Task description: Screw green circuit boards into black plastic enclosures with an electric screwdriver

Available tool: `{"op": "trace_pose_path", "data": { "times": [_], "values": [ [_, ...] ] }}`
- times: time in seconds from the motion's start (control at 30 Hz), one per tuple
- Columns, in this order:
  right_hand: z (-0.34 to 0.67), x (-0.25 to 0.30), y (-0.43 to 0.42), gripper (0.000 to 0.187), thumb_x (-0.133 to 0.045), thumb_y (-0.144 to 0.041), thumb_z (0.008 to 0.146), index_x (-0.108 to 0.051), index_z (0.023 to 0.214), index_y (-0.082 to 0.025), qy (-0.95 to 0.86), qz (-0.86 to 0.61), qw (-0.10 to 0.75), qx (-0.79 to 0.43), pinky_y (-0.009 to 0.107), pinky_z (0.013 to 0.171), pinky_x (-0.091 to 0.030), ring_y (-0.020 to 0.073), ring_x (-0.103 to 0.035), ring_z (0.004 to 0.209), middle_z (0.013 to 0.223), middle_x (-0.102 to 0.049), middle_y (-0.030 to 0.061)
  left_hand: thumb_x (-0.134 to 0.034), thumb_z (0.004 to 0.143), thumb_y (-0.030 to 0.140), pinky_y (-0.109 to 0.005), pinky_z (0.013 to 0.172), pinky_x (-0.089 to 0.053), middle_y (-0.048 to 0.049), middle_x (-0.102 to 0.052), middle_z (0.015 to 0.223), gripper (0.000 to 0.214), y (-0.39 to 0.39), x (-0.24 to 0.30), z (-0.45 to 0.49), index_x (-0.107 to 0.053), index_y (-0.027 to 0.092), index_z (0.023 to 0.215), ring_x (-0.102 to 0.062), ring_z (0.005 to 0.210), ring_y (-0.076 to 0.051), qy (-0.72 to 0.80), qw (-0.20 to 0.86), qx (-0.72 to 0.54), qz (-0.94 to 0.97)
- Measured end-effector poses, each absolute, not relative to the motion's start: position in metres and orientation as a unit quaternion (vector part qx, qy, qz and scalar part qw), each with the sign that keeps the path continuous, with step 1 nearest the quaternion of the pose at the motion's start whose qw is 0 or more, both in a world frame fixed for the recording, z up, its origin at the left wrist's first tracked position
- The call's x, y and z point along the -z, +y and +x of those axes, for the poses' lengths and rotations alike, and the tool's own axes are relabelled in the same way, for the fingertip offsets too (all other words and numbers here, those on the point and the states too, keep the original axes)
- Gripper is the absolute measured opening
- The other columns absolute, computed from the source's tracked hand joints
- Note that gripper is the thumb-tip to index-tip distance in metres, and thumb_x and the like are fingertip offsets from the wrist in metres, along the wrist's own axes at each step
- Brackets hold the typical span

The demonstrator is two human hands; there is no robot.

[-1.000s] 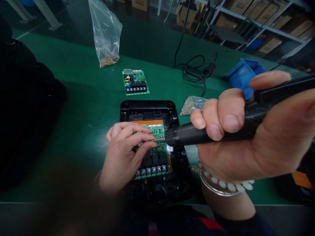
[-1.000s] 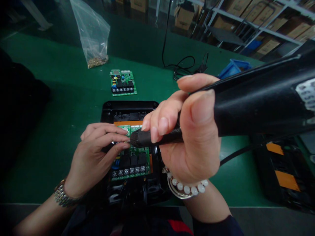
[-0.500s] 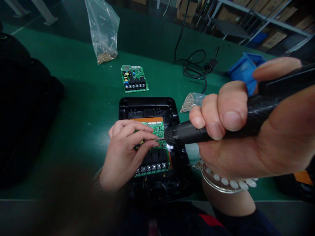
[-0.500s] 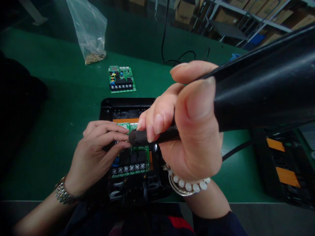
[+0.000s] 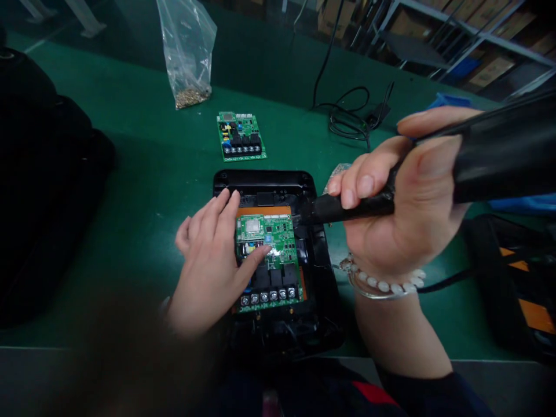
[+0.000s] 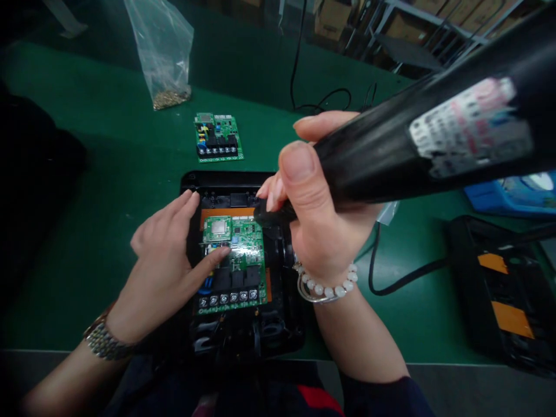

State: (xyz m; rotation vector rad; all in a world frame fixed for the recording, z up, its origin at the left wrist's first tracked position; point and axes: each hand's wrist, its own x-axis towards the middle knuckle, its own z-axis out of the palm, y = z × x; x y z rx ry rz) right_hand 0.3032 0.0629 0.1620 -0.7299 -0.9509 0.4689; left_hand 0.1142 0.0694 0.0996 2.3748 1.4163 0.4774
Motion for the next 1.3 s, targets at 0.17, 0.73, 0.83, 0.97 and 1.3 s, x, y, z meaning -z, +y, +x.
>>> {"op": "trace_pose_path", "data": {
  "times": [0.17, 0.73, 0.83, 0.97, 1.3],
  "values": [
    [0.314, -0.143, 0.080, 0.023, -0.076, -0.031, 0.088, -0.062, 0.099, -0.016, -0.460, -0.374, 0.776, -0.213, 0.029, 0.051, -0.053, 0.0099, -0.051, 0.046, 0.058, -0.052, -0.0067, -0.050, 0.097, 0.053, -0.062, 0.121, -0.022, -0.0099, -0.026, 0.165, 0.073, 0.069, -0.090, 0.107, -0.028, 0.019, 0.158, -0.028, 0.151, -0.031, 0.531, 0.176, -0.150, 0.815],
    [0.314, -0.125, 0.087, 0.016, -0.077, -0.031, 0.087, -0.068, 0.098, -0.024, -0.471, -0.408, 0.751, -0.218, 0.029, 0.053, -0.054, 0.0095, -0.052, 0.048, 0.061, -0.052, -0.0056, -0.050, 0.097, 0.055, -0.064, 0.118, -0.020, -0.0109, -0.024, 0.166, 0.071, 0.066, -0.084, 0.107, -0.032, 0.022, 0.156, -0.034, 0.146, -0.035, 0.533, 0.170, -0.160, 0.814],
    [0.311, -0.123, 0.088, 0.016, -0.080, -0.027, 0.084, -0.068, 0.095, -0.024, -0.474, -0.405, 0.752, -0.212, 0.029, 0.052, -0.053, 0.0101, -0.053, 0.048, 0.063, -0.053, -0.0046, -0.049, 0.097, 0.056, -0.064, 0.117, -0.020, -0.0115, -0.024, 0.166, 0.070, 0.066, -0.083, 0.108, -0.033, 0.021, 0.155, -0.035, 0.146, -0.035, 0.532, 0.169, -0.163, 0.814],
    [0.308, -0.122, 0.091, 0.016, -0.078, -0.030, 0.086, -0.065, 0.090, -0.022, -0.488, -0.429, 0.726, -0.223, 0.029, 0.053, -0.054, 0.0103, -0.054, 0.048, 0.065, -0.056, -0.0038, -0.050, 0.097, 0.055, -0.063, 0.117, -0.021, -0.0113, -0.025, 0.165, 0.070, 0.066, -0.082, 0.108, -0.033, 0.021, 0.156, -0.036, 0.144, -0.036, 0.530, 0.162, -0.166, 0.815],
    [0.302, -0.118, 0.099, 0.020, -0.080, -0.033, 0.083, -0.065, 0.090, -0.023, -0.511, -0.442, 0.702, -0.227, 0.029, 0.047, -0.050, 0.0108, -0.052, 0.045, 0.063, -0.054, -0.0054, -0.052, 0.096, 0.056, -0.065, 0.116, -0.023, -0.0104, -0.025, 0.166, 0.071, 0.064, -0.084, 0.107, -0.035, 0.022, 0.156, -0.029, 0.147, -0.038, 0.535, 0.157, -0.159, 0.814]
  ]
}}
